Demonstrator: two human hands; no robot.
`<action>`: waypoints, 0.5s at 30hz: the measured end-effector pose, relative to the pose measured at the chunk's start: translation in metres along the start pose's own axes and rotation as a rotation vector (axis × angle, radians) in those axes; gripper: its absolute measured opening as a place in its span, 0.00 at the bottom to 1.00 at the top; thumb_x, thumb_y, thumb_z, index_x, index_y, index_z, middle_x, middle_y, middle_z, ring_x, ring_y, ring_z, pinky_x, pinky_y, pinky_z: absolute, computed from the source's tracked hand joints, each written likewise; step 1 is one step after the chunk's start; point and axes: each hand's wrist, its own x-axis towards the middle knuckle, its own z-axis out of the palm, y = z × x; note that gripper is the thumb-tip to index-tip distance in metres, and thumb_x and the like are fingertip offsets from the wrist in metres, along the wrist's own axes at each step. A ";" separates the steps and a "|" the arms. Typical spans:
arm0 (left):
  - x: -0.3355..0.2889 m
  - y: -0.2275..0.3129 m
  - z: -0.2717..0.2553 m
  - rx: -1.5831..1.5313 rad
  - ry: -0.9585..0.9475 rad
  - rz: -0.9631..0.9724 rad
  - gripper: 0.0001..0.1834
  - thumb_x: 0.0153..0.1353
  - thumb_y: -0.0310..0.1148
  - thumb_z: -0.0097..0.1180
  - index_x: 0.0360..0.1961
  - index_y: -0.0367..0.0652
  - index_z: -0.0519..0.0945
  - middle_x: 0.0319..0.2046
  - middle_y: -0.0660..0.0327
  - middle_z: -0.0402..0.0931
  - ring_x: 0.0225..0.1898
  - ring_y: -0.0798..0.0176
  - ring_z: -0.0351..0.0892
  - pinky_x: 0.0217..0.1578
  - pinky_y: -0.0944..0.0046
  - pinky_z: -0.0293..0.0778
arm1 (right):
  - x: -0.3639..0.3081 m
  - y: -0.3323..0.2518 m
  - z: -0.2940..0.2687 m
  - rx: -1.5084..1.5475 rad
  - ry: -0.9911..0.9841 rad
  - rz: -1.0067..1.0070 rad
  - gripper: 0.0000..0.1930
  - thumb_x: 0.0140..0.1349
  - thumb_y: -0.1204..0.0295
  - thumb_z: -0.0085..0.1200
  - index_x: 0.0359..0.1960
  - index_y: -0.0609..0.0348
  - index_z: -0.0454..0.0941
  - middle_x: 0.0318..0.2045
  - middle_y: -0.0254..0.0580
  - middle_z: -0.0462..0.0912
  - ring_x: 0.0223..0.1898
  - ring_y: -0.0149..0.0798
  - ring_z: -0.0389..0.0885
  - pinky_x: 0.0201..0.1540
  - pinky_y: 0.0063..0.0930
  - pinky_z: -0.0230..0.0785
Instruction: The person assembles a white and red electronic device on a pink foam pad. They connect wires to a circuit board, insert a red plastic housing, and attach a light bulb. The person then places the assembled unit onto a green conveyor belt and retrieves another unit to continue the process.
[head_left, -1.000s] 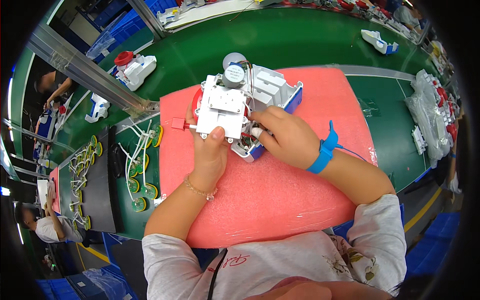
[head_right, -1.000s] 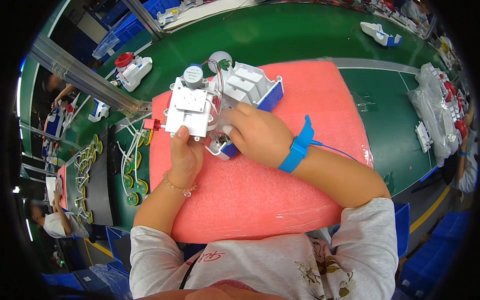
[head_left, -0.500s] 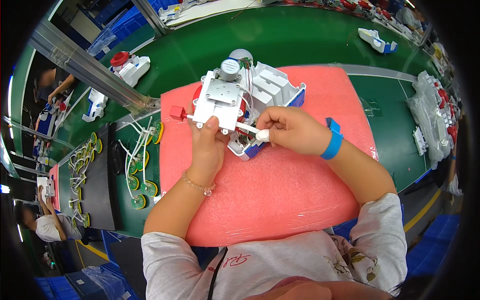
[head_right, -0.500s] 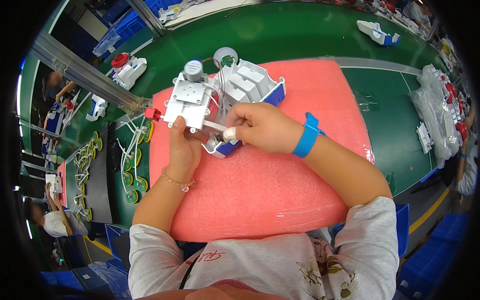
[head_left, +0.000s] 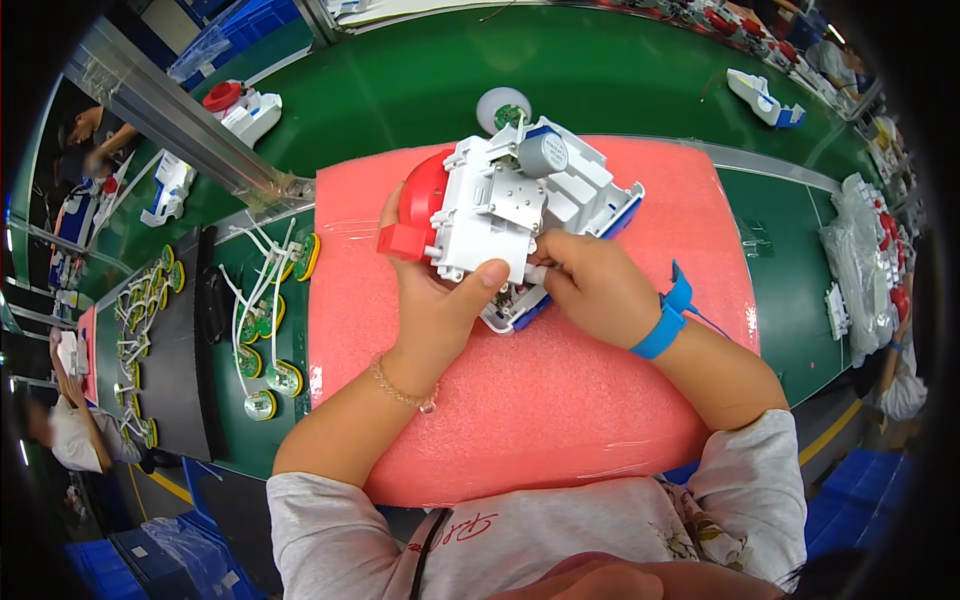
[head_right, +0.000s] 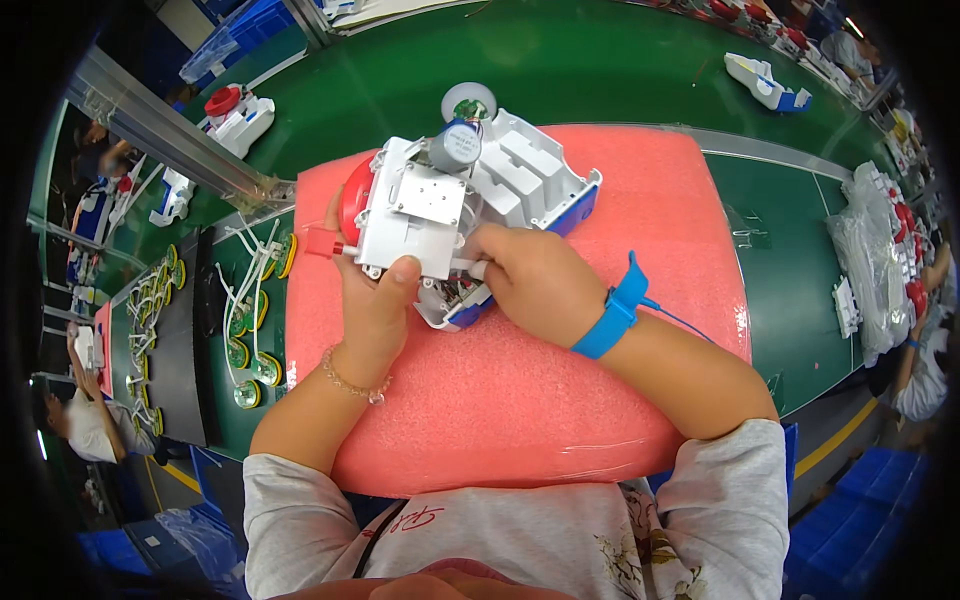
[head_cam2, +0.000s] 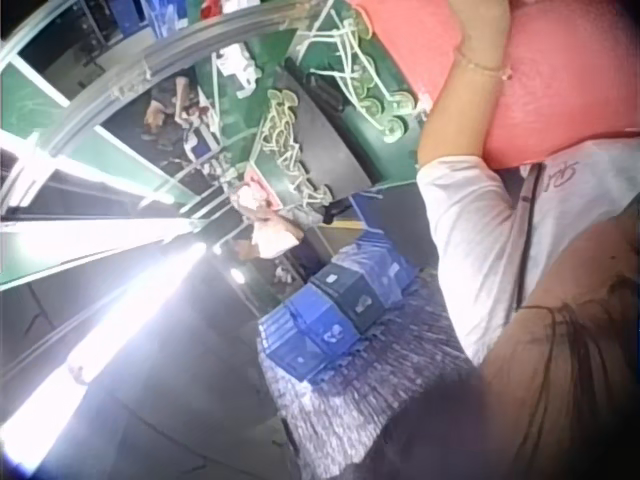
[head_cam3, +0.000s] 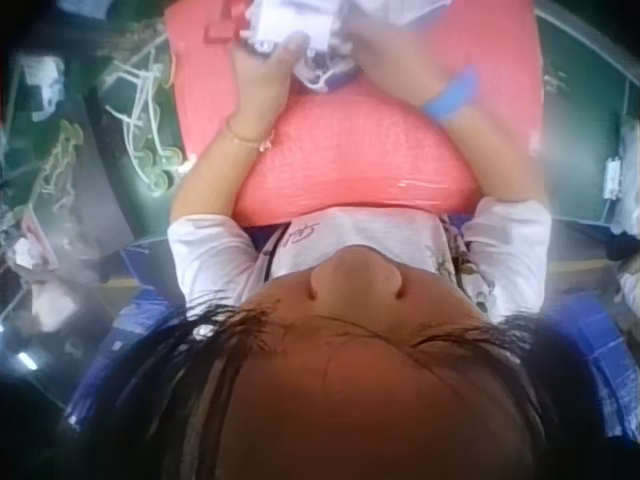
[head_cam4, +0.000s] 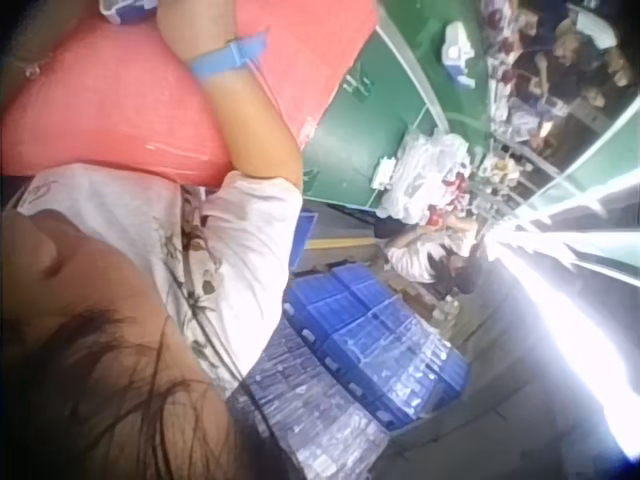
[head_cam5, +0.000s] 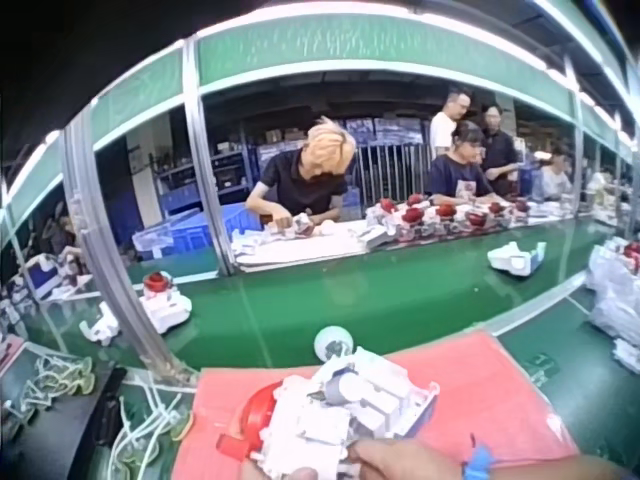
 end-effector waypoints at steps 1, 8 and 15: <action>0.001 -0.001 -0.001 0.006 0.010 0.013 0.48 0.44 0.36 0.65 0.59 0.41 0.44 0.53 0.54 0.57 0.54 0.60 0.61 0.52 0.60 0.63 | 0.001 -0.001 -0.002 0.037 -0.028 0.051 0.06 0.50 0.82 0.44 0.31 0.64 0.70 0.26 0.55 0.76 0.31 0.53 0.75 0.33 0.40 0.67; 0.010 -0.004 -0.004 0.323 -0.084 0.355 0.51 0.40 0.30 0.68 0.58 0.42 0.43 0.53 0.52 0.55 0.54 0.59 0.61 0.52 0.59 0.64 | 0.002 -0.009 -0.003 -0.008 -0.063 0.207 0.08 0.50 0.82 0.44 0.33 0.64 0.70 0.26 0.54 0.77 0.30 0.53 0.76 0.32 0.38 0.67; 0.020 -0.007 -0.009 0.260 -0.065 0.397 0.50 0.40 0.30 0.67 0.58 0.41 0.43 0.51 0.51 0.57 0.52 0.60 0.64 0.50 0.61 0.66 | 0.005 -0.014 -0.001 -0.070 -0.022 0.119 0.07 0.50 0.81 0.45 0.32 0.63 0.71 0.26 0.55 0.76 0.29 0.54 0.75 0.31 0.38 0.67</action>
